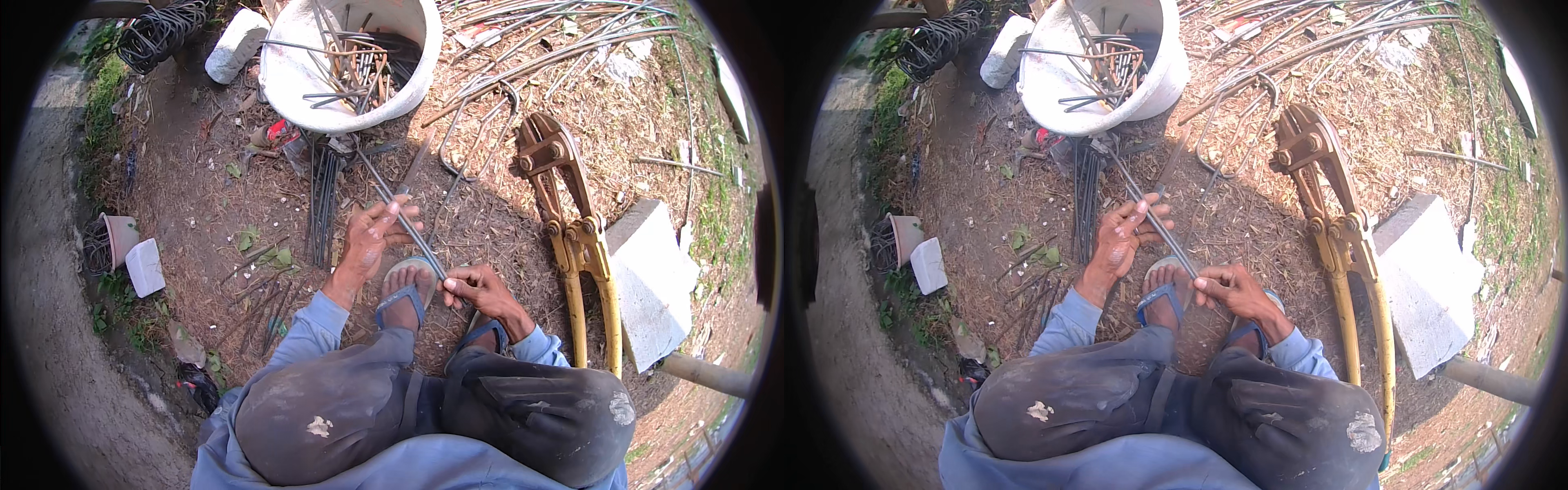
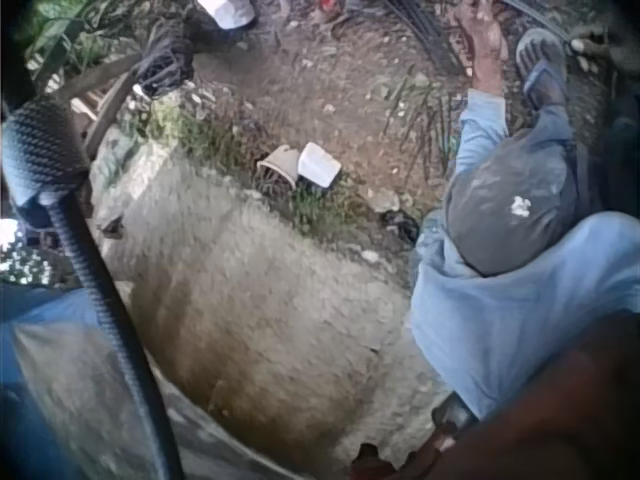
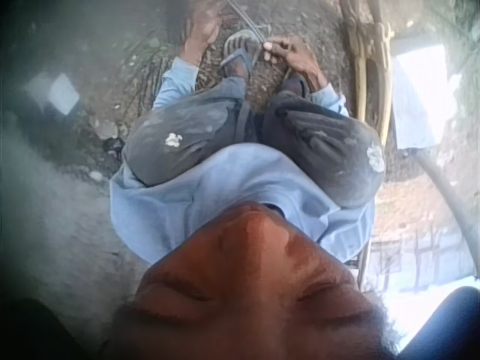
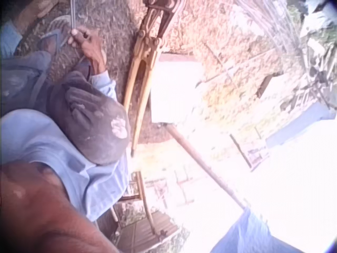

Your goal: The person repeatedly picks up metal rods from a white bucket, aligns them, and cuts them using yellow bolt cutters. The cut pieces are placed on the ground next to the bucket. The person continues this process throughout the clip.

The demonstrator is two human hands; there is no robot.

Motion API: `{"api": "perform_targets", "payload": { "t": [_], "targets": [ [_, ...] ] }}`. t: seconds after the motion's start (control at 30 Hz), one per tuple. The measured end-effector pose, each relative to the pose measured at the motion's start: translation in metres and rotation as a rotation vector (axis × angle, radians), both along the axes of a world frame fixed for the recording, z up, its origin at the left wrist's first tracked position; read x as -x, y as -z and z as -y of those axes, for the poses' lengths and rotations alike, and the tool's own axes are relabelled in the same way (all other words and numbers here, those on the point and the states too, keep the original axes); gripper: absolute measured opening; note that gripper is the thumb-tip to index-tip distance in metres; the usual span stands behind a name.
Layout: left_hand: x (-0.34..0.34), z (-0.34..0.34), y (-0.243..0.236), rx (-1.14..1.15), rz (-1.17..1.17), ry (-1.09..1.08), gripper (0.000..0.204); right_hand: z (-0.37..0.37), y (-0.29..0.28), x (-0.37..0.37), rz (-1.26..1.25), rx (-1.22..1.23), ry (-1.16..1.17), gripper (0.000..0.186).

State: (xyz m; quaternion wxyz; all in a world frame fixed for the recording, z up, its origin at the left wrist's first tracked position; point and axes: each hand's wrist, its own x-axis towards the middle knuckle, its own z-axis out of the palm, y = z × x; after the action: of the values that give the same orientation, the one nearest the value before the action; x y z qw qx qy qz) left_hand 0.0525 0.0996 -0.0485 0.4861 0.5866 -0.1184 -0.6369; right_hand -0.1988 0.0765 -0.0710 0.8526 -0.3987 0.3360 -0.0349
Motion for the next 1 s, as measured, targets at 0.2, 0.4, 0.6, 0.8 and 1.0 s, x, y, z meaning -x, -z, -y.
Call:
{"api": "perform_targets", "payload": {
  "t": [0.2,0.4,0.6,0.8,1.0],
  "targets": [
    [-0.015,0.004,0.003,-0.002,-0.009,-0.143,0.049,0.007,-0.004,0.001,-0.059,0.116,-0.065,0.029],
    [-0.042,0.006,-0.001,0.003,0.051,-0.193,0.047,0.005,-0.014,-0.001,-0.099,0.136,-0.088,0.026],
    [-0.043,0.006,-0.001,-0.031,0.017,-0.15,0.044,0.003,0.0,0.004,-0.096,0.198,-0.152,0.028],
    [-0.037,0.005,0.005,-0.038,0.066,-0.195,0.037,0.0,0.003,0.003,-0.164,0.476,-0.056,0.027],
    [-0.021,0.003,0.006,-0.043,0.09,-0.186,0.038,0.004,-0.007,-0.009,-0.202,0.256,-0.045,0.026]
  ]
}}
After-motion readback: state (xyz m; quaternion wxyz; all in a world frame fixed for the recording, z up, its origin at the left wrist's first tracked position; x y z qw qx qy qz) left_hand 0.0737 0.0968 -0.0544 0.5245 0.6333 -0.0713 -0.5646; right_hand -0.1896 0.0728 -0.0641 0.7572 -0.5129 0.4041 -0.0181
